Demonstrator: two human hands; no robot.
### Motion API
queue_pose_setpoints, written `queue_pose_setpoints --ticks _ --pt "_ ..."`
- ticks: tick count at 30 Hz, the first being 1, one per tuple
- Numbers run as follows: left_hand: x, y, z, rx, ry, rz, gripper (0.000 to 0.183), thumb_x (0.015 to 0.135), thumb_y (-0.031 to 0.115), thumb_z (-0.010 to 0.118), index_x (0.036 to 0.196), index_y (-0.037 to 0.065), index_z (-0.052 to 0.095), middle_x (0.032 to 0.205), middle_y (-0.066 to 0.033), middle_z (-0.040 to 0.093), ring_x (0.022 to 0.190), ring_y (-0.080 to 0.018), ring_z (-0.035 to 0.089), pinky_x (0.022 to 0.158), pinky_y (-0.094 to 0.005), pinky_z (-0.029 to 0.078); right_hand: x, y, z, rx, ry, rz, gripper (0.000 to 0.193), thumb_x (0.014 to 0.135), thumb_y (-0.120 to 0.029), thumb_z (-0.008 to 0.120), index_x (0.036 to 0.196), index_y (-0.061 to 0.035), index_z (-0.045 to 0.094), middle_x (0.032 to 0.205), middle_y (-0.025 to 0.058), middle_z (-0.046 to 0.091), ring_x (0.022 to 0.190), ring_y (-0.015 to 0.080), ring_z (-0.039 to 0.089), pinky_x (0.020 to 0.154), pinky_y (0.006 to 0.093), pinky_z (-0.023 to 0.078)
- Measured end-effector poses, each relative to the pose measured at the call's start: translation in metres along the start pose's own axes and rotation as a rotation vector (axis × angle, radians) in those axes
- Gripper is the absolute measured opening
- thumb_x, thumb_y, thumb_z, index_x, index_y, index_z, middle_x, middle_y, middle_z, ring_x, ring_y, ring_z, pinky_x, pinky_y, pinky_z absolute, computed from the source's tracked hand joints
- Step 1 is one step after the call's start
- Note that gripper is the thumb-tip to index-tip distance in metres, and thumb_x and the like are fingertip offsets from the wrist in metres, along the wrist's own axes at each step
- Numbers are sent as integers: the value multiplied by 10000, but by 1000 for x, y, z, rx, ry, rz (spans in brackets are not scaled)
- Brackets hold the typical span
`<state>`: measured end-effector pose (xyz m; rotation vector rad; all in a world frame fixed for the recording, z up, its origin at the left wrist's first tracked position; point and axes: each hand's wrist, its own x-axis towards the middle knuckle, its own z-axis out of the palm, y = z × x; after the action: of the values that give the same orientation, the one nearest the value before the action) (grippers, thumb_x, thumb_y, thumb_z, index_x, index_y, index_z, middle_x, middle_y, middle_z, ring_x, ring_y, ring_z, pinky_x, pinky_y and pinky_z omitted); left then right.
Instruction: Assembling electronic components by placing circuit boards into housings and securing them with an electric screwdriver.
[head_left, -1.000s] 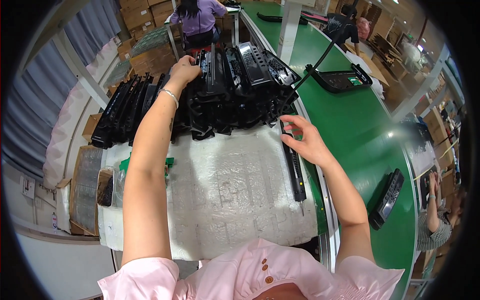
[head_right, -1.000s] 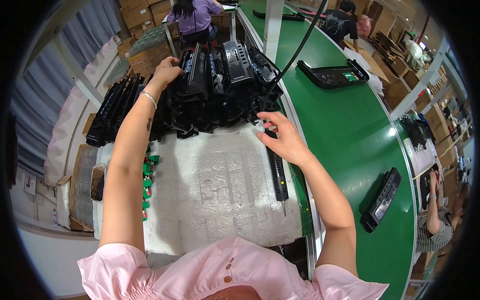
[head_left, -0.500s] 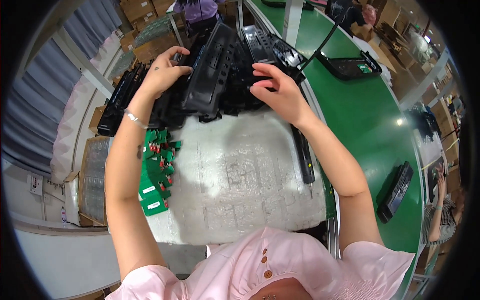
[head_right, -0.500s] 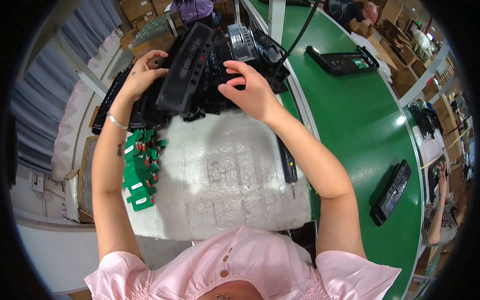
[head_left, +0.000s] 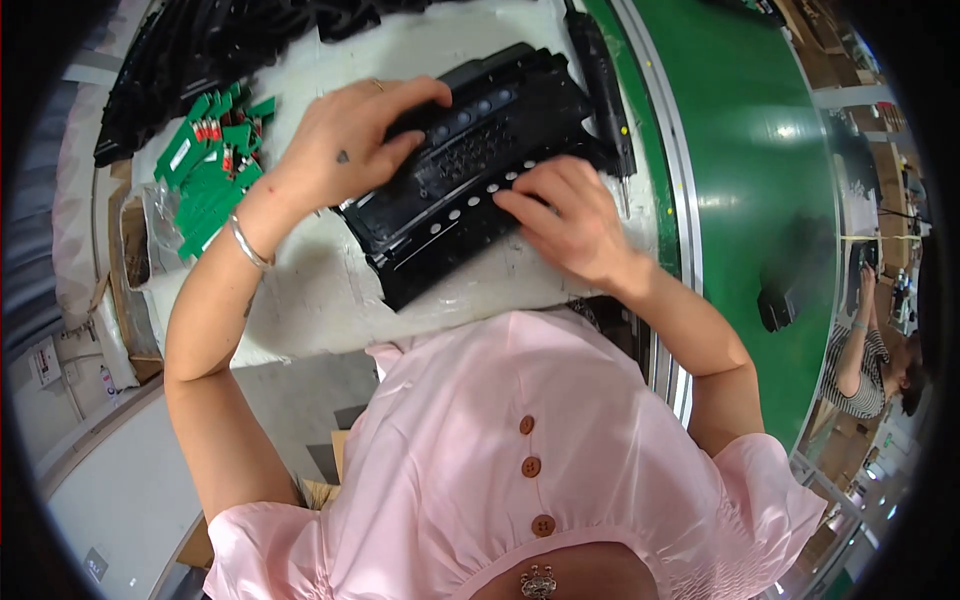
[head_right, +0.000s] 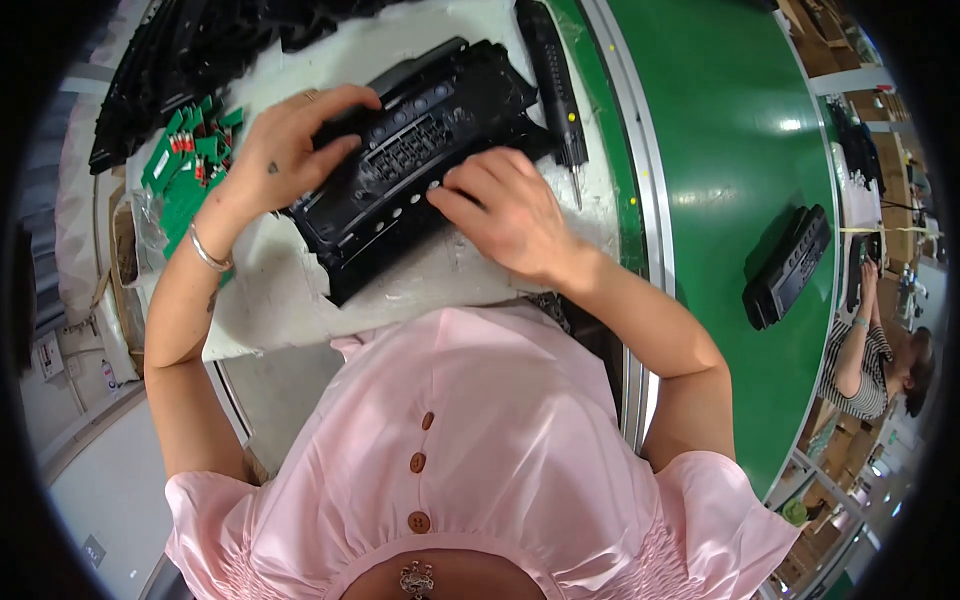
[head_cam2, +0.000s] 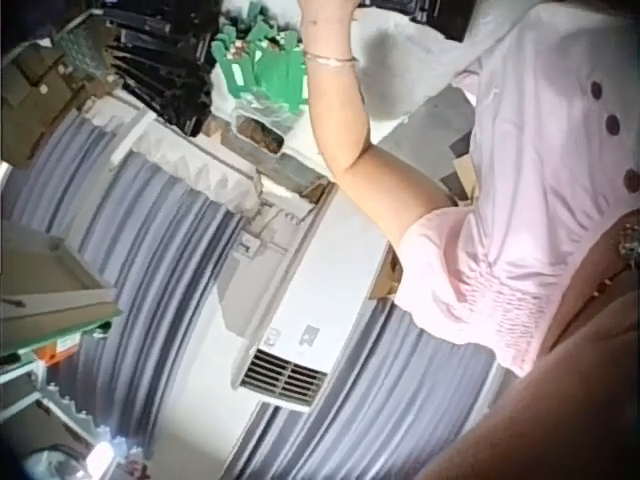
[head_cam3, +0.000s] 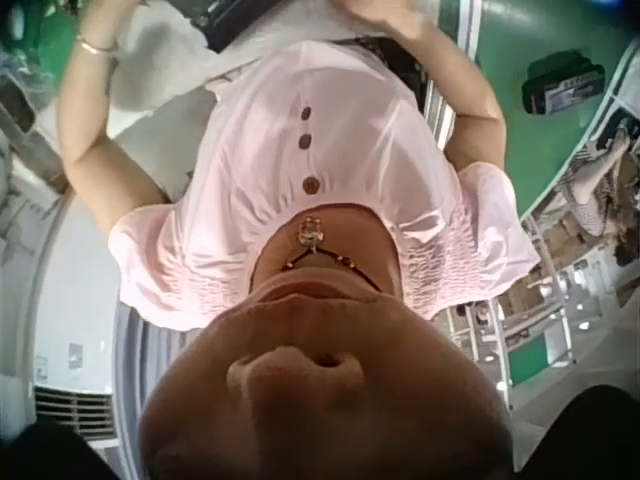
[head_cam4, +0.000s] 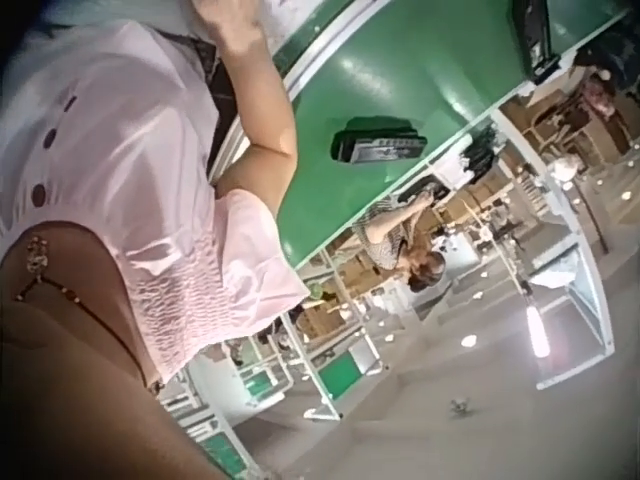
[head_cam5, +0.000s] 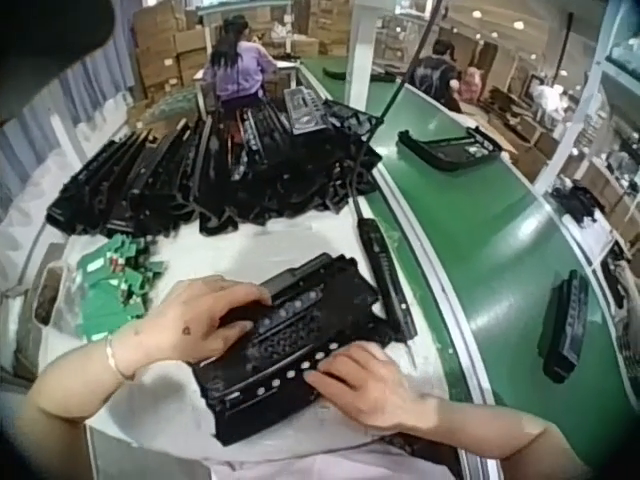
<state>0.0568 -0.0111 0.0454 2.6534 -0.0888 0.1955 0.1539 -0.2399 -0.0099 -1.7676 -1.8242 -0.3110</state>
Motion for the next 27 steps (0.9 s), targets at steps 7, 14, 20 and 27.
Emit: queue_pose_setpoints --ticks 7,14,20,27 --pt "14 -12 -2 -246 -168 -77 330 762 -19 549 1086 37 530 986 -78 598 781 -130 553 660 -246 466 -27 -50 -4 40 -108 176 368 555 -174 660 897 -48 613 878 38 553 811 184 524 637 292 422" --pt "26 -38 4 -398 -148 -1 366 781 20 585 1140 71 533 1078 -11 565 925 -93 515 774 -242 445 2 -16 -21 61 -79 214 461 566 -156 724 994 -64 580 1034 83 531 965 266 489 785 362 414" --pt "32 -52 5 -434 -176 -139 489 743 -60 586 1185 135 512 1140 -14 545 1108 -178 484 877 -287 411 30 20 -9 78 -106 199 497 581 -131 727 1039 -53 550 1117 101 486 1035 291 461 860 387 379" --pt "42 -80 17 -521 -138 -24 453 784 -10 545 1212 131 493 1153 -79 552 1070 -202 516 908 -301 402 19 20 -7 154 -159 239 225 687 -79 642 905 -51 596 881 59 528 872 241 496 767 344 396"
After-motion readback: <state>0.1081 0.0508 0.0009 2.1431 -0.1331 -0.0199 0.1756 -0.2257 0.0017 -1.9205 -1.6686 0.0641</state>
